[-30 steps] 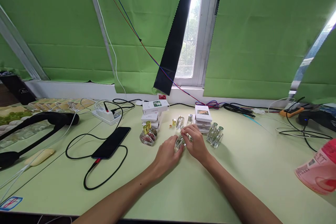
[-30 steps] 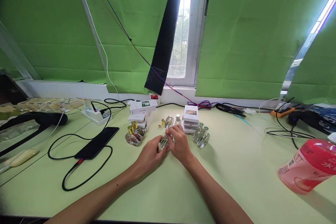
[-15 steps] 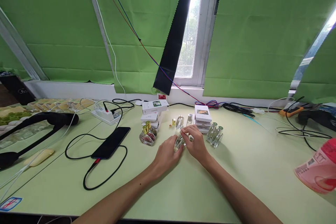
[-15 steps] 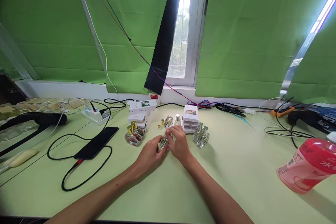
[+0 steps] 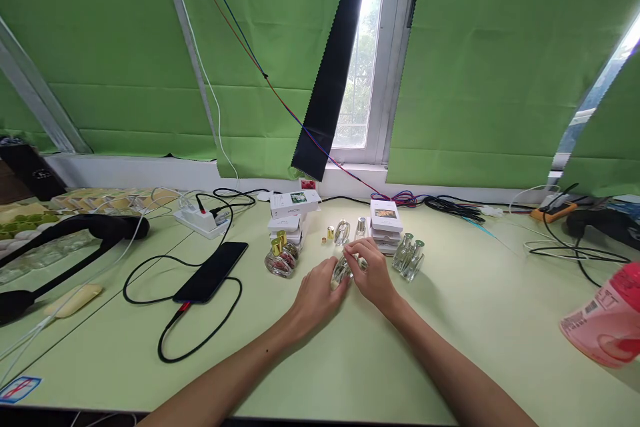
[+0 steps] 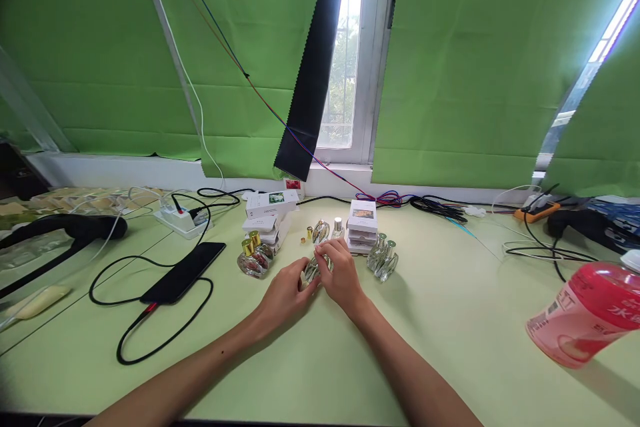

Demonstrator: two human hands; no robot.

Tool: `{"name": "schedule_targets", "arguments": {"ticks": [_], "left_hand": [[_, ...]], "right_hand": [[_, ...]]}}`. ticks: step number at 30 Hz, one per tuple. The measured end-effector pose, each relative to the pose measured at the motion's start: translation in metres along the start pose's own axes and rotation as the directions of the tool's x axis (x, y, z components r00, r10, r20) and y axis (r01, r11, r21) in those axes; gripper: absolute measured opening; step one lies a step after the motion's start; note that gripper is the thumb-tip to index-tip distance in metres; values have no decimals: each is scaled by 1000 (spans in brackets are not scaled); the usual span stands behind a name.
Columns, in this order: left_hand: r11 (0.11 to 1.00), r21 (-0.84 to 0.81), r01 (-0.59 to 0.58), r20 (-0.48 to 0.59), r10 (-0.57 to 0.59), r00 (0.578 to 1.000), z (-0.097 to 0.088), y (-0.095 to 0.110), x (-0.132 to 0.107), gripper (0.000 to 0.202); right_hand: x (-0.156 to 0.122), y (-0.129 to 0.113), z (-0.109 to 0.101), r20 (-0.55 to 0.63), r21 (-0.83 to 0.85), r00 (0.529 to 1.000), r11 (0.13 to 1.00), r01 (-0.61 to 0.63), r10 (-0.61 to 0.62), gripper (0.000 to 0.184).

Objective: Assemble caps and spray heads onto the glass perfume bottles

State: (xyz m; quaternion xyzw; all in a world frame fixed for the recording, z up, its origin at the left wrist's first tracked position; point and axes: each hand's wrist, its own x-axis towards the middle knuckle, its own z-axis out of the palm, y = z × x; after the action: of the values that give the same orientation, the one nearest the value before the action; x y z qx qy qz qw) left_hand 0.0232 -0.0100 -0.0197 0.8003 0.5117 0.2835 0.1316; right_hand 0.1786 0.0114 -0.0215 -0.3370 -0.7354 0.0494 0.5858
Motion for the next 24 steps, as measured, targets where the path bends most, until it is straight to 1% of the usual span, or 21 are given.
{"name": "schedule_targets", "arguments": {"ticks": [7,12,18,24], "left_hand": [[1000,1,0,-4,0,1000,1,-1,0,19],[1000,-4,-3,-3,3,1000,1,0,0,18],[1000,-28,-3,1,3,1000,-1,1,0,19],[1000,-13,-2,0,2,1000,-1,1,-1,19]], "right_hand": [[-5,2,3,-16,-9,1000,1000,-15,15,15],[-6,3,2,-29,-1,999,1000,-14,14,13],[-7,2,0,-29,-12,999,999,-46,45,12],[-7,0,-1,-29,-9,998,998,-54,54,11]]}}
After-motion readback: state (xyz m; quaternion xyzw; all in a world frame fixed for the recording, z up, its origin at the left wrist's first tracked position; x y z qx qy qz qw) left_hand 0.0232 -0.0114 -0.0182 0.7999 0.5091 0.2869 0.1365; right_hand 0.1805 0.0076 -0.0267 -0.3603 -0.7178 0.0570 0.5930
